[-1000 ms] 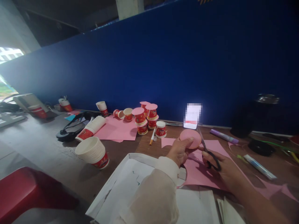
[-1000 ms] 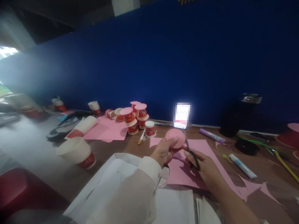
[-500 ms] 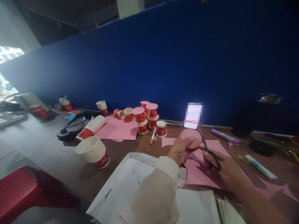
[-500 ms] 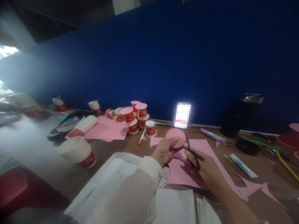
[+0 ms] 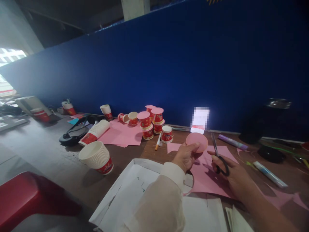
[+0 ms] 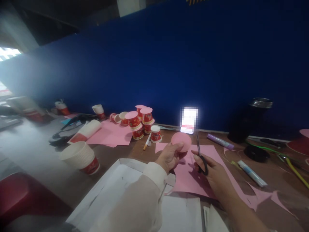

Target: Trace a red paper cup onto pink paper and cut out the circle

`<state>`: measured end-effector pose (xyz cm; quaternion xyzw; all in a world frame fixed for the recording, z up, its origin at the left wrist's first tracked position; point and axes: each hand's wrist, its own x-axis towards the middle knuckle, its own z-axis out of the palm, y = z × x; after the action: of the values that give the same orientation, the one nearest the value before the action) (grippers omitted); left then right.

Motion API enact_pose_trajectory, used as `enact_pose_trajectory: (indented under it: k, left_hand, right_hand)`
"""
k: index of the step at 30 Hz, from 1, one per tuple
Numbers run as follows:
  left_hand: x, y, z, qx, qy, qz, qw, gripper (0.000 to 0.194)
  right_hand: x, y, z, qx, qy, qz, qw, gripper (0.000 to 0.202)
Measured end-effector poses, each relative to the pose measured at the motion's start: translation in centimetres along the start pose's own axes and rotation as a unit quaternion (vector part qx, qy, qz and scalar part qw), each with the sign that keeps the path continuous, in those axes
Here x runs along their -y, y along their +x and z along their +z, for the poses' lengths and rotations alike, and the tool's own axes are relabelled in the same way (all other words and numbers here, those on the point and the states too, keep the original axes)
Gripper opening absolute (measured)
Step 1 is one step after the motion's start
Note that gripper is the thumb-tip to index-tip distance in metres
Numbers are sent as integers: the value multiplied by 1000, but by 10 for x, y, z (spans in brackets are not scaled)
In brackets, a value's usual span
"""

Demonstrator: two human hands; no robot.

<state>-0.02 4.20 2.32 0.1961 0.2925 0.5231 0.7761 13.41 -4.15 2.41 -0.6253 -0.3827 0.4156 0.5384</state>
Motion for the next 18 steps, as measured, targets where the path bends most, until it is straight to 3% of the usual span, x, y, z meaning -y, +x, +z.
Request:
enact_pose_trajectory:
  k: [8, 18]
  left_hand:
    - [1, 3, -3, 18, 18, -7, 1000, 39]
    - [2, 5, -3, -24, 24, -19, 999, 42]
  right_hand:
    - [-3, 0, 0, 18, 15, 21, 1000, 66]
    - [-6, 7, -5, 63, 14, 33, 997, 58]
